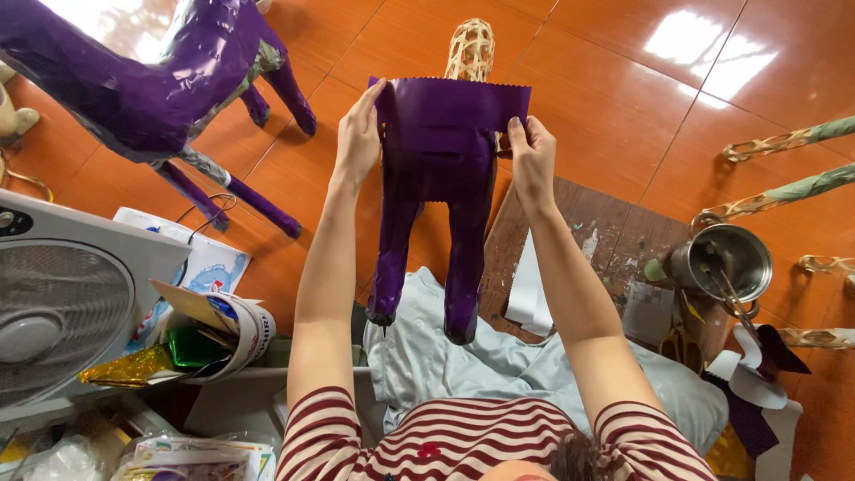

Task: Applying purple paper strips to a pinata frame using glue and a paintbrush.

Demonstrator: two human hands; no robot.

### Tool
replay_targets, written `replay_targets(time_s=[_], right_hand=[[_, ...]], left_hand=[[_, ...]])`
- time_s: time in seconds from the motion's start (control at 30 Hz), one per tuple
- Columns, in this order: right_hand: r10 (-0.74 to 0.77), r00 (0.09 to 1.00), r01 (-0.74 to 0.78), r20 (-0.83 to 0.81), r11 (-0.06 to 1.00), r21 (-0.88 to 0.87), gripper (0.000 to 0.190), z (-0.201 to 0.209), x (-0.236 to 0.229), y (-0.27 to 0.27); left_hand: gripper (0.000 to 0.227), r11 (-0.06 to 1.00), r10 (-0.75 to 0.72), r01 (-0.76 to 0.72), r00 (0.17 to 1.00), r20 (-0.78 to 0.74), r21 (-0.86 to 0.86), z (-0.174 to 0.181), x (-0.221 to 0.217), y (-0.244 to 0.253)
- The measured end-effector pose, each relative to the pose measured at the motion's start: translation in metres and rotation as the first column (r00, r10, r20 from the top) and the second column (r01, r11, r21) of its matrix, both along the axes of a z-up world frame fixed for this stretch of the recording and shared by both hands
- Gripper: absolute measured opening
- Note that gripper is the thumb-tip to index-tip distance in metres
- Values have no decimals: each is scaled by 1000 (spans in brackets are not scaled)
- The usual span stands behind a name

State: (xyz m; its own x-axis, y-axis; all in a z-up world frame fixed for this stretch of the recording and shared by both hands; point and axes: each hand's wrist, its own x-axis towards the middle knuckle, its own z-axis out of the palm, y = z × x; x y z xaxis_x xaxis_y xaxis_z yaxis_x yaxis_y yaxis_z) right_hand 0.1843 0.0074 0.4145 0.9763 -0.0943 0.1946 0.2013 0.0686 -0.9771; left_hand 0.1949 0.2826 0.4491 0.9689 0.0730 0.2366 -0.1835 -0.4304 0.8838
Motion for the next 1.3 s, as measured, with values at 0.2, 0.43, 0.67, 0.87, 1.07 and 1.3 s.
replay_targets(time_s=[0.2,0.43,0.67,0.87,1.07,1.3], right_hand=[[28,999,-32,47,995,96,25,-7,-1,4],[2,1000,-3,15,999,39,23,-20,0,7],[-25,999,25,-40,1000,0,20,-19,1,8],[-9,1000,9,-27,1000,9,21,-16,0,8],[42,997,-38,-59,997,71,21,-33,8,6],[55,995,-47,-80,994,98,19,-34,7,7]], left_hand=[[40,998,-18,13,997,77,68,-16,5,1],[40,998,-34,30,998,54,62,-20,0,-1],[43,999,-44,44,999,-4,-30,-26,-5,-1],[42,995,9,-4,999,41,-100,-43,-2,3],[41,929,-148,124,988,-42,-348,-56,13,15],[43,957,-179,141,975,-133,-255,-54,18,15]])
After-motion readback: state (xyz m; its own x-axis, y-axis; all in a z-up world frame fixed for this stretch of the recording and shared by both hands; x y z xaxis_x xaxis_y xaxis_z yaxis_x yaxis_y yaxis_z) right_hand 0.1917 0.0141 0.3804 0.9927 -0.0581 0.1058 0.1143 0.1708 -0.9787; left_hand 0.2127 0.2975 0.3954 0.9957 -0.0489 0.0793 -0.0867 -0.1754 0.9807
